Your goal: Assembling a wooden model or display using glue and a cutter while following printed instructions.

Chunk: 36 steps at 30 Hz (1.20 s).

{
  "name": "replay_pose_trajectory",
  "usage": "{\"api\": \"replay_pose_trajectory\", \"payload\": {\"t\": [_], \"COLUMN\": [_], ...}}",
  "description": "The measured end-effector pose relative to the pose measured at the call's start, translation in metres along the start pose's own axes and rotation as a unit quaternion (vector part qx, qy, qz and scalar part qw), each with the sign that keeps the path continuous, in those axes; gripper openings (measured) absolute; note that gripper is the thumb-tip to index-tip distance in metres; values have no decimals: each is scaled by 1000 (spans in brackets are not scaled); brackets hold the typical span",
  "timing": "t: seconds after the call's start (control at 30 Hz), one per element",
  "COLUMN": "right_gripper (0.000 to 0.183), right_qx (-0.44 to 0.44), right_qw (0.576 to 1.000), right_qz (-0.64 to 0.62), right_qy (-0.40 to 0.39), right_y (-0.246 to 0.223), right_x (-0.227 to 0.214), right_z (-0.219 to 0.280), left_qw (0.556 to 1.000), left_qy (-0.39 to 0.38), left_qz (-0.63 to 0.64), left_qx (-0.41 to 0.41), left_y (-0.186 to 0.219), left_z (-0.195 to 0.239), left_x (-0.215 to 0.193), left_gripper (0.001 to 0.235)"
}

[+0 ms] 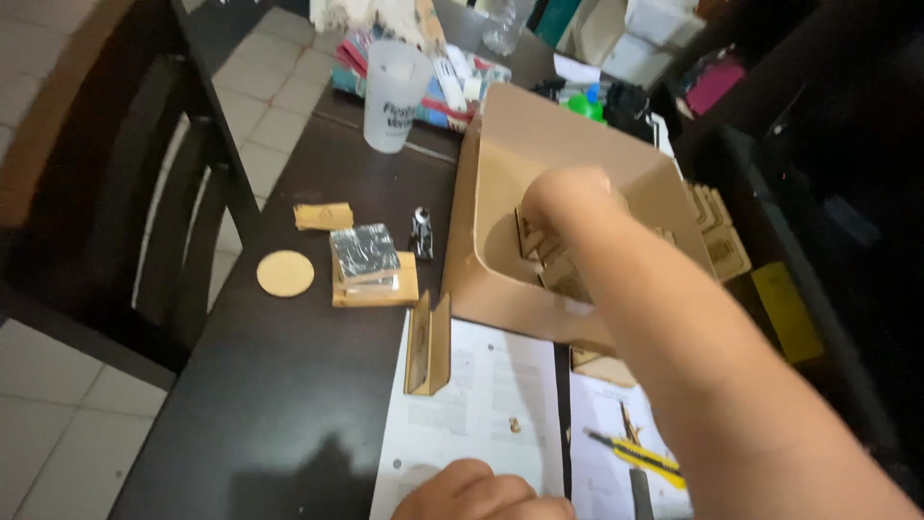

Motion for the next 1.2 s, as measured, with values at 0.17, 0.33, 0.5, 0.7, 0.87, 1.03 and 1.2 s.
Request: {"api": "replay_pose_trajectory", "payload": {"t": [0.17,0.33,0.5,0.7,0.87,1.03,1.2], "right_gripper": [38,15,28,35,20,22,30], "right_qx": [-91,-406,-547,-536,-436,-391,-378], "right_qw": [978,854,758,751,838,850,826], "right_qz": [-69,-229,-248,-279,-155,-116,-64], "right_qy": [175,230,255,266,288,334,413], "right_y": [21,64,62,25,-4,-6,-6], "right_x": [-27,39,133,168,174,177,189], "right_z": [29,126,147,106,69,62,56], "left_qw": [983,983,983,985,985,985,986], "left_qy": [95,133,99,65,93,97,75], "left_qz": [-51,-28,-14,-24,-28,-30,-27], "left_qx": [150,124,156,161,146,140,145], "left_y": [10,10,14,15,3,0,2], "left_z": [9,13,13,10,14,15,12], "left_x": [-15,-13,-9,8,6,6,8], "left_gripper": [8,14,15,16,14,10,10]}}
Point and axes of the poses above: each hand's wrist, its own z-axis away from the middle knuckle, its own x-axis out of the palm, y = z × x, the point moved 8 cm from there along -z, towards the middle knuckle, and after that the axes turned 12 degrees about -y, right-handed, at the moved point
